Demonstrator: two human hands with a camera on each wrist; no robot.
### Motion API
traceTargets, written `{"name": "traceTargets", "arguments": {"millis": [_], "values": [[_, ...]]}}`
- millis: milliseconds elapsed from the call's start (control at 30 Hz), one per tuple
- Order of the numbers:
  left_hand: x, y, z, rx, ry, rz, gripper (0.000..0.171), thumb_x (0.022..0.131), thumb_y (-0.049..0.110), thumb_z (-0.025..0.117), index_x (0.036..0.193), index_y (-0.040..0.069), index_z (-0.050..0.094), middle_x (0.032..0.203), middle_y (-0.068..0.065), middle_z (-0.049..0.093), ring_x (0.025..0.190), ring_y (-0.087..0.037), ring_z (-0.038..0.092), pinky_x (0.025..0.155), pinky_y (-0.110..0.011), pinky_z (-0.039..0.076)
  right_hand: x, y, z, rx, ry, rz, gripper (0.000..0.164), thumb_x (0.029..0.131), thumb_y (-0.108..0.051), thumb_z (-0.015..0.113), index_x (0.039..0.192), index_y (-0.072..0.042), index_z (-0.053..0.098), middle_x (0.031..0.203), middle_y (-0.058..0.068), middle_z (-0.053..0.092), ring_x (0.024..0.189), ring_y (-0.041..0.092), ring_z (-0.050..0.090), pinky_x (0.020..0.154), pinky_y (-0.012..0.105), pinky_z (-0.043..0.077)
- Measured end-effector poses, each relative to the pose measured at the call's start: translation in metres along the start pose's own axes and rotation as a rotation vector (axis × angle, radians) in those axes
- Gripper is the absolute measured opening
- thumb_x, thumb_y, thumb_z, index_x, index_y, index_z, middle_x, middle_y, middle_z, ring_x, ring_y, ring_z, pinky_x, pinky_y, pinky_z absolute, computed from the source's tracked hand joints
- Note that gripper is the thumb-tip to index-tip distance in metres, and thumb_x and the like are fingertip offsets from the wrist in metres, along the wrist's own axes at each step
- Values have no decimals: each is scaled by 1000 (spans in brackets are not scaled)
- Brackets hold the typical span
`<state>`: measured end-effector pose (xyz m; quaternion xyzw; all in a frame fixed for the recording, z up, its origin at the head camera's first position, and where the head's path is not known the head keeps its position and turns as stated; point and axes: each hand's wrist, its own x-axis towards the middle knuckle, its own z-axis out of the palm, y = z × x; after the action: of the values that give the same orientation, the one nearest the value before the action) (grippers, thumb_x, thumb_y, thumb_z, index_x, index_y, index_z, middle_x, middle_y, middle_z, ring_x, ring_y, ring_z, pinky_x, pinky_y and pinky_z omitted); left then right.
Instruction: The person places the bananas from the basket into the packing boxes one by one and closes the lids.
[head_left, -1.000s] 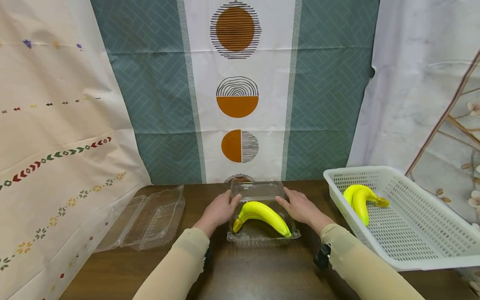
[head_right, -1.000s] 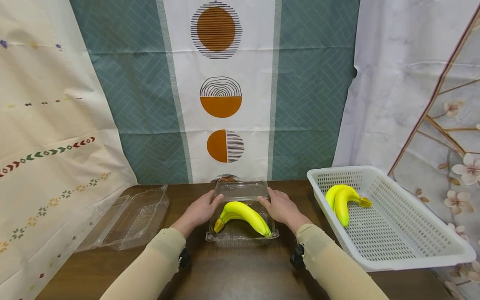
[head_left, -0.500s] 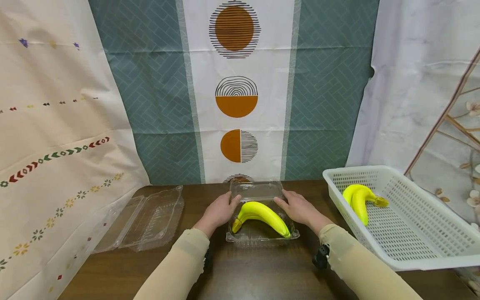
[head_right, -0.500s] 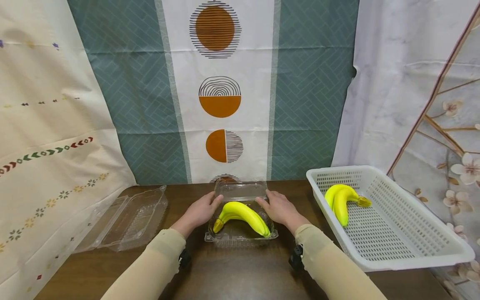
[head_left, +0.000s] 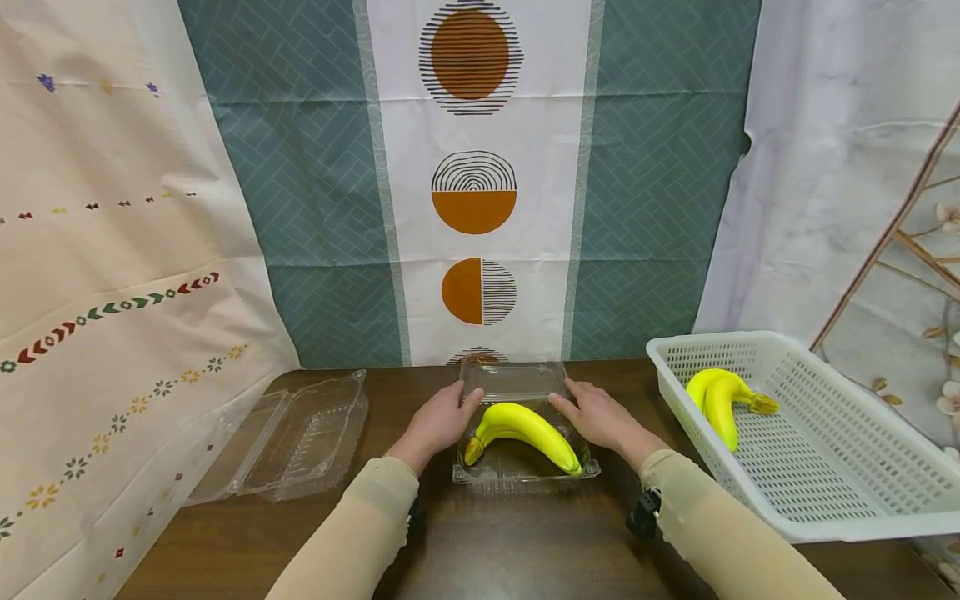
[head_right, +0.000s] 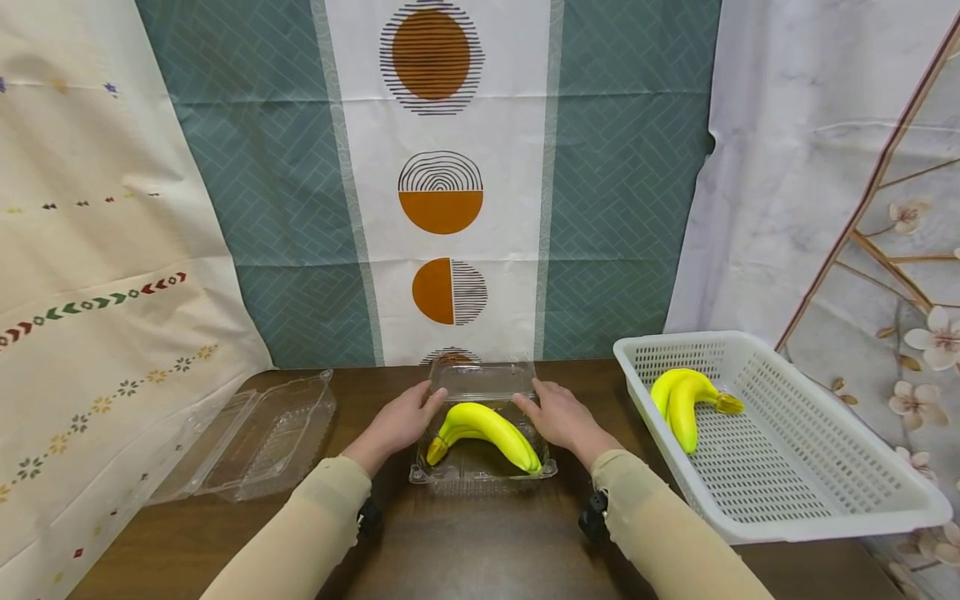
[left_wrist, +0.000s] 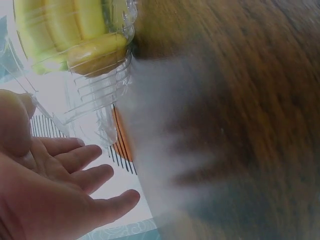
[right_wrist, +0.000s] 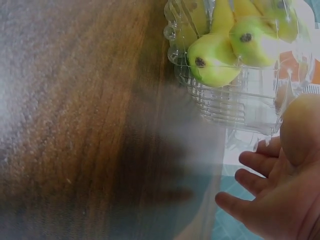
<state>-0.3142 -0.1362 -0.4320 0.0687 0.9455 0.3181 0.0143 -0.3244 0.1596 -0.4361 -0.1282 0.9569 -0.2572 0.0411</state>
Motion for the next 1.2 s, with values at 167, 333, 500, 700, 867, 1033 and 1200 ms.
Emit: {"name": "traceTargets", "arguments": {"millis": [167, 333, 500, 700, 867, 1033, 1200], "values": [[0, 1, 0, -2, 1, -9, 76, 118, 54, 45, 170, -1, 37, 172, -22, 41, 159, -43, 39, 128, -62, 32, 0, 1, 1, 8, 5, 1, 81, 118, -53, 46, 171, 6, 30, 174, 31, 32, 161, 53, 28, 127, 71, 25], [-1, 2, -1, -28, 3, -14, 76, 118, 54, 47, 171, -1, 36, 173, -22, 40, 159, -43, 38, 128, -63, 32, 0, 0, 0, 15, 14, -1, 83, 117, -55, 47, 171, 6, 29, 174, 31, 32, 161, 53, 29, 127, 71, 25], [-1, 3, -2, -46, 1, -12, 80, 117, 55, 47, 173, 1, 31, 176, -21, 36, 161, -43, 36, 128, -63, 30, 0, 0, -1, 16, 20, -2, 82, 117, -52, 48, 171, 7, 28, 174, 32, 32, 160, 53, 29, 127, 70, 25], [-3, 6, -5, -52, 15, -5, 80, 117, 53, 49, 174, 1, 28, 176, -21, 35, 161, -42, 36, 129, -62, 30, 0, -1, -3, 26, 20, 0, 82, 117, -52, 48, 172, 6, 26, 174, 32, 30, 161, 53, 27, 128, 70, 24], [-2, 5, -5, -54, 23, -9, 81, 117, 54, 50, 174, 2, 27, 177, -20, 34, 161, -42, 36, 129, -61, 30, 2, -1, -3, 36, 24, 12, 86, 117, -55, 48, 173, 5, 23, 176, 32, 28, 162, 53, 24, 128, 71, 22], [-1, 3, -5, -61, 25, -8, 82, 117, 55, 49, 175, 3, 25, 177, -20, 33, 161, -42, 36, 129, -61, 30, 2, -2, -3, 50, 28, 23, 88, 116, -56, 48, 173, 5, 21, 176, 32, 26, 163, 53, 23, 128, 71, 22], [-1, 2, -6, -70, 35, 4, 82, 117, 54, 49, 175, 3, 23, 177, -20, 34, 160, -42, 38, 128, -61, 32, 2, -3, -3, 67, 35, 32, 87, 117, -53, 49, 173, 5, 19, 176, 32, 24, 163, 53, 23, 128, 70, 22]]}}
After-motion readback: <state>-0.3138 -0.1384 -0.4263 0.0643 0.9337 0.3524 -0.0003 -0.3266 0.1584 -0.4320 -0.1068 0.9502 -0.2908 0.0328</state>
